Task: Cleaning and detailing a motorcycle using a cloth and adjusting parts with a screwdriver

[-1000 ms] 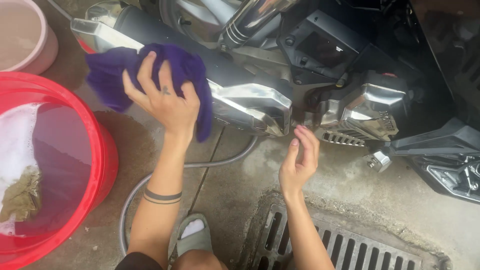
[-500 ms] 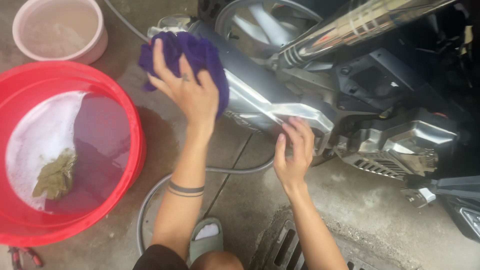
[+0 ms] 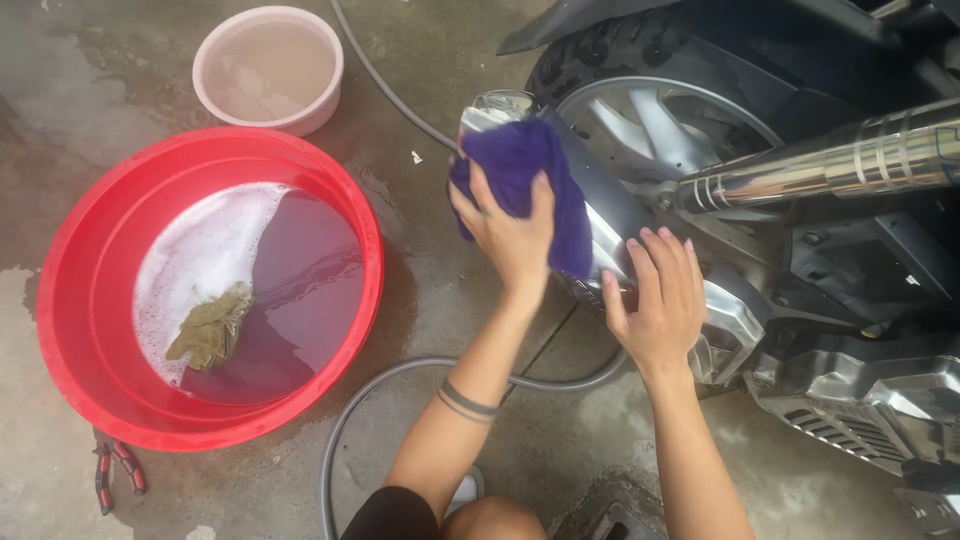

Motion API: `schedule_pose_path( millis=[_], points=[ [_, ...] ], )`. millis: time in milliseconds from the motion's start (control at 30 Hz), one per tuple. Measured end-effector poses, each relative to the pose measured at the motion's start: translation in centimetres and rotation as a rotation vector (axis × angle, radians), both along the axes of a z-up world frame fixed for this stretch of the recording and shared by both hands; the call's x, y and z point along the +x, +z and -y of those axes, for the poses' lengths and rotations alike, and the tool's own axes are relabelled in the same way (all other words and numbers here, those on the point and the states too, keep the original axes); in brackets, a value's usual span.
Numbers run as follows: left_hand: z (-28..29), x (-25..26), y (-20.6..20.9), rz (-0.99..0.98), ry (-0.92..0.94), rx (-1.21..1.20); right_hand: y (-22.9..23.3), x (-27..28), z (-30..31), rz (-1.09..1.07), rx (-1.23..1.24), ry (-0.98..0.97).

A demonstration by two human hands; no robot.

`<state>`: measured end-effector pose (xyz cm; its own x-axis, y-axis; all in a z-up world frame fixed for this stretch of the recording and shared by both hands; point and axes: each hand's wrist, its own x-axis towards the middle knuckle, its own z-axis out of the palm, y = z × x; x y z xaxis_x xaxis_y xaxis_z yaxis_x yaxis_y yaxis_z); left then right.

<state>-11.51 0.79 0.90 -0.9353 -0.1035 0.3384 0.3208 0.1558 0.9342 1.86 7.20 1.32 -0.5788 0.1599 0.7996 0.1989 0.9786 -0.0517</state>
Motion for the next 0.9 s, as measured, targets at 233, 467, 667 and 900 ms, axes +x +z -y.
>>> schedule_pose_path(
  millis=[233, 467, 667, 900],
  points=[
    [0.6, 4.2, 0.1, 0.275, -0.359, 0.109, 0.2, 0.2, -0.1, -0.059, -0.003, 0.08],
    [-0.1, 3.8, 1.4, -0.068, -0.18, -0.165, -0.1, 0.5, -0.5, -0.089, -0.043, 0.061],
    [2.9, 5.0, -0.5, -0.442, -0.445, -0.463, -0.8, 0.9, -1.0, -0.087, -0.035, 0.076],
    [7.2, 7.9, 8.1, -0.189, -0.921, -0.085, 1.3, 2.9, 2.6, -0.204, -0.65, 0.459]
  ],
)
